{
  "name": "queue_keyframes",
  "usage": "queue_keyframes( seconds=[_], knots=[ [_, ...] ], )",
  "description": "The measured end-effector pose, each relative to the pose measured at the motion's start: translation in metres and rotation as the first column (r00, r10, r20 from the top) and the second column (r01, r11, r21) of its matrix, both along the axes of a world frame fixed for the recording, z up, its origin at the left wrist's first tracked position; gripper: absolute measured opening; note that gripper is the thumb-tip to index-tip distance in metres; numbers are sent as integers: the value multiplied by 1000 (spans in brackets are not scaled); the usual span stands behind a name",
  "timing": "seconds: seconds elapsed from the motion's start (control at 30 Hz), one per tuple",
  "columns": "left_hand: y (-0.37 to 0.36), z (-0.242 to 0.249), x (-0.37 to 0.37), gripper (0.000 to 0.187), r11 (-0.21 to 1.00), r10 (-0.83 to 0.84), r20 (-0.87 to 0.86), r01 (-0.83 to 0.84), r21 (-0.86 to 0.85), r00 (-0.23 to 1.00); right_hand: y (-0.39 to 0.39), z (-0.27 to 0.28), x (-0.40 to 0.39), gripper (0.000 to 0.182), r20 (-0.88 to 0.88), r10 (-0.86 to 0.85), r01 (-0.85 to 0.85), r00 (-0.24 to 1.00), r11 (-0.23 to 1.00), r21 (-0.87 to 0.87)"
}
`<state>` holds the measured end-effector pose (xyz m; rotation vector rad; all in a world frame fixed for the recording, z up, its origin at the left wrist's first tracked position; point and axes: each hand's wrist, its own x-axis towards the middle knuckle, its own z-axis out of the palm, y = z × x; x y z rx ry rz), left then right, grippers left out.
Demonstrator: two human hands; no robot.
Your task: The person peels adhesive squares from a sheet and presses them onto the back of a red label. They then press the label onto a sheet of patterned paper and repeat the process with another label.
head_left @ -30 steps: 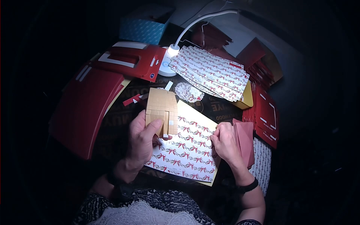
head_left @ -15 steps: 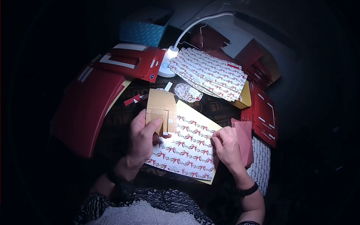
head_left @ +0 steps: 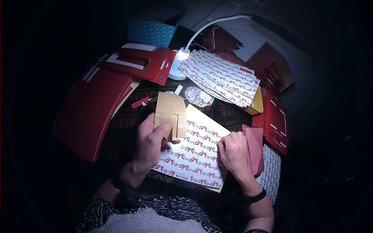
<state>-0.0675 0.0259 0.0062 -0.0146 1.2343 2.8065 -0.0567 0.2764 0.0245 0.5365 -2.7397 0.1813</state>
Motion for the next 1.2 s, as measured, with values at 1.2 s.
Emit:
queue_keyframes(
  seconds=[1.2],
  knots=[
    [2, 4, -1, 28, 998, 59, 54, -58, -27, 997, 122, 83, -106, 14, 313, -432, 532, 846, 644, -549]
  ],
)
